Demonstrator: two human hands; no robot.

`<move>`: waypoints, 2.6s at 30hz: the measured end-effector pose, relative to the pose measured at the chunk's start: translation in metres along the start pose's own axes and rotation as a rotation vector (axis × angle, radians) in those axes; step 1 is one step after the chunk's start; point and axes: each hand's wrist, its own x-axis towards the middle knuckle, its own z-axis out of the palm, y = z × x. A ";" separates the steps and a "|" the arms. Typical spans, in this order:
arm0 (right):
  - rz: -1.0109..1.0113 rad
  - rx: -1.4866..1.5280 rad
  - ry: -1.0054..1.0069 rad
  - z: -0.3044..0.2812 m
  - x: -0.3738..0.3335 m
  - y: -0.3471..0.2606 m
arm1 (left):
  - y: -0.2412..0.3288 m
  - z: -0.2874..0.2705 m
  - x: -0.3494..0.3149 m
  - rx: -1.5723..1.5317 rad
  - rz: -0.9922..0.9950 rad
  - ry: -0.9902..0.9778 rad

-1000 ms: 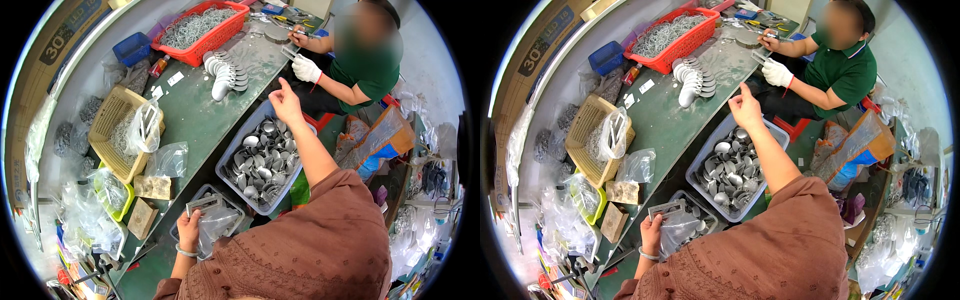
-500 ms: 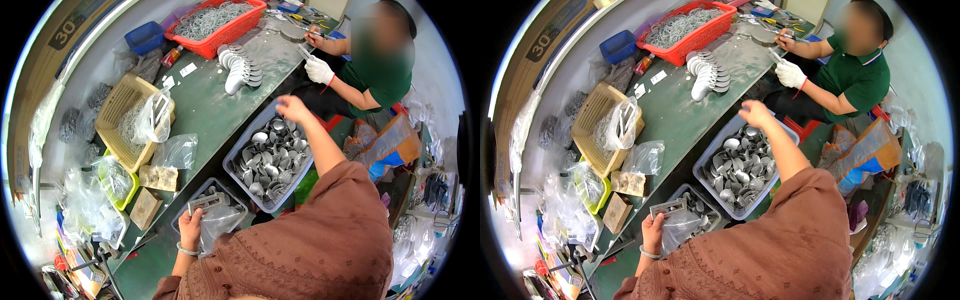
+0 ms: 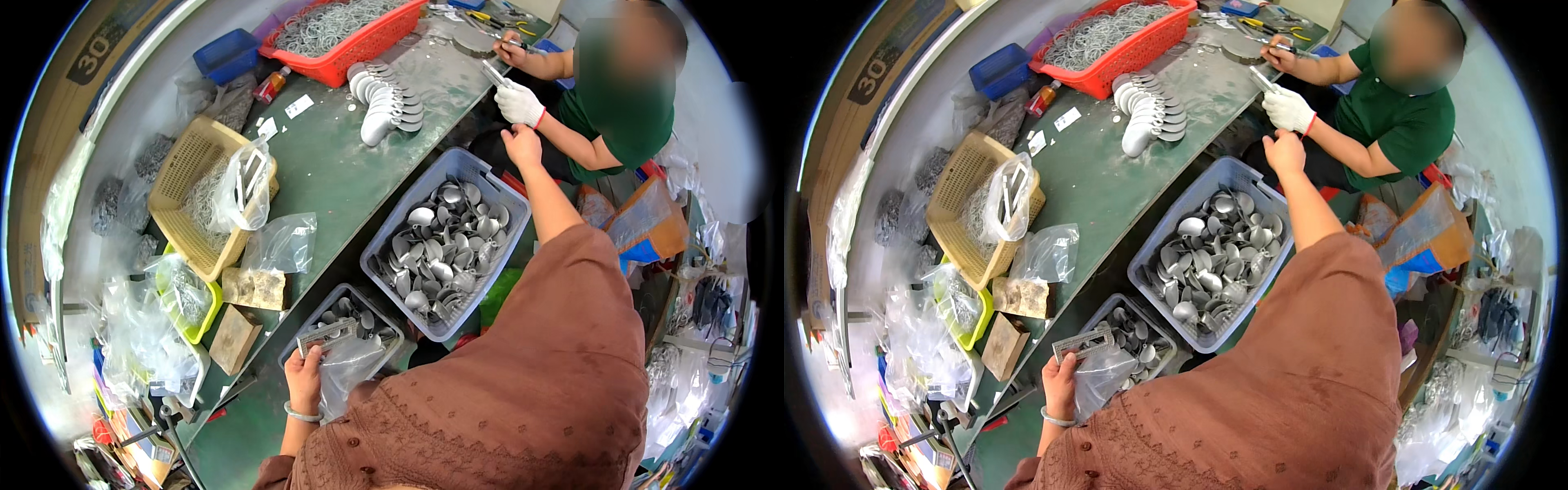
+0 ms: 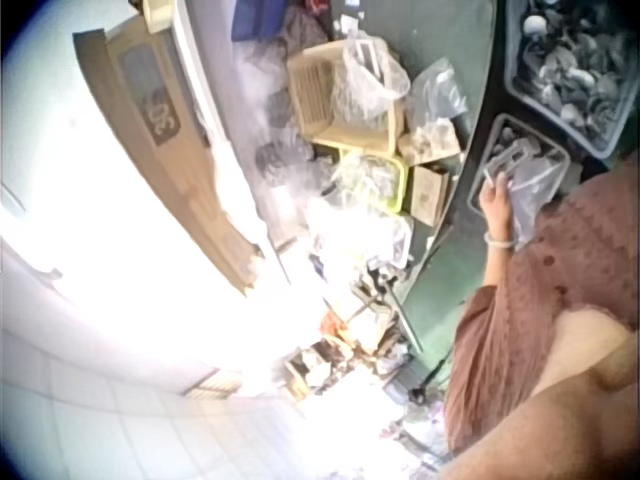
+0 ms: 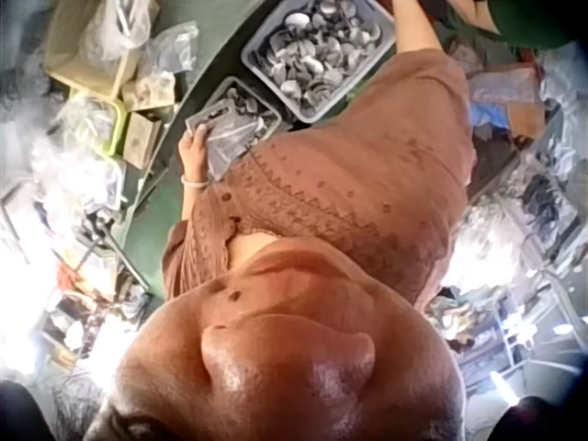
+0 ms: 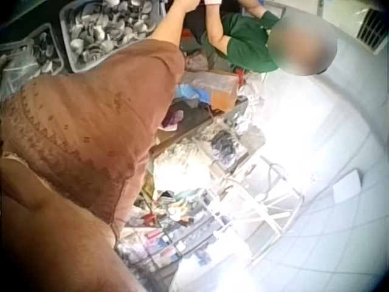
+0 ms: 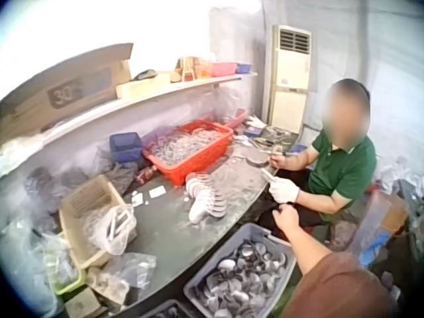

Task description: The person picks up small metal components from a bin and places them into a plastic bag. They then walk to another table and place the bagged components on the table. The person continues to handle and organize various small metal parts and plastic bags.

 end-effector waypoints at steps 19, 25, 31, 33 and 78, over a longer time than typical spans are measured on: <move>-0.322 -0.141 0.201 -0.003 0.025 -0.006 | 0.004 0.037 0.008 0.192 -0.016 0.005; -0.776 0.376 -0.180 0.025 -0.042 -0.113 | 0.006 0.040 0.008 -0.023 -0.063 -0.033; -1.219 0.710 -0.199 0.065 -0.085 -0.303 | 0.001 0.026 -0.008 -0.085 -0.054 0.060; -1.248 0.615 -0.268 0.081 -0.092 -0.351 | 0.004 0.019 -0.018 -0.070 -0.060 0.106; -0.475 0.904 -0.658 0.073 -0.102 -0.375 | -0.005 -0.027 -0.028 -0.170 -0.064 0.145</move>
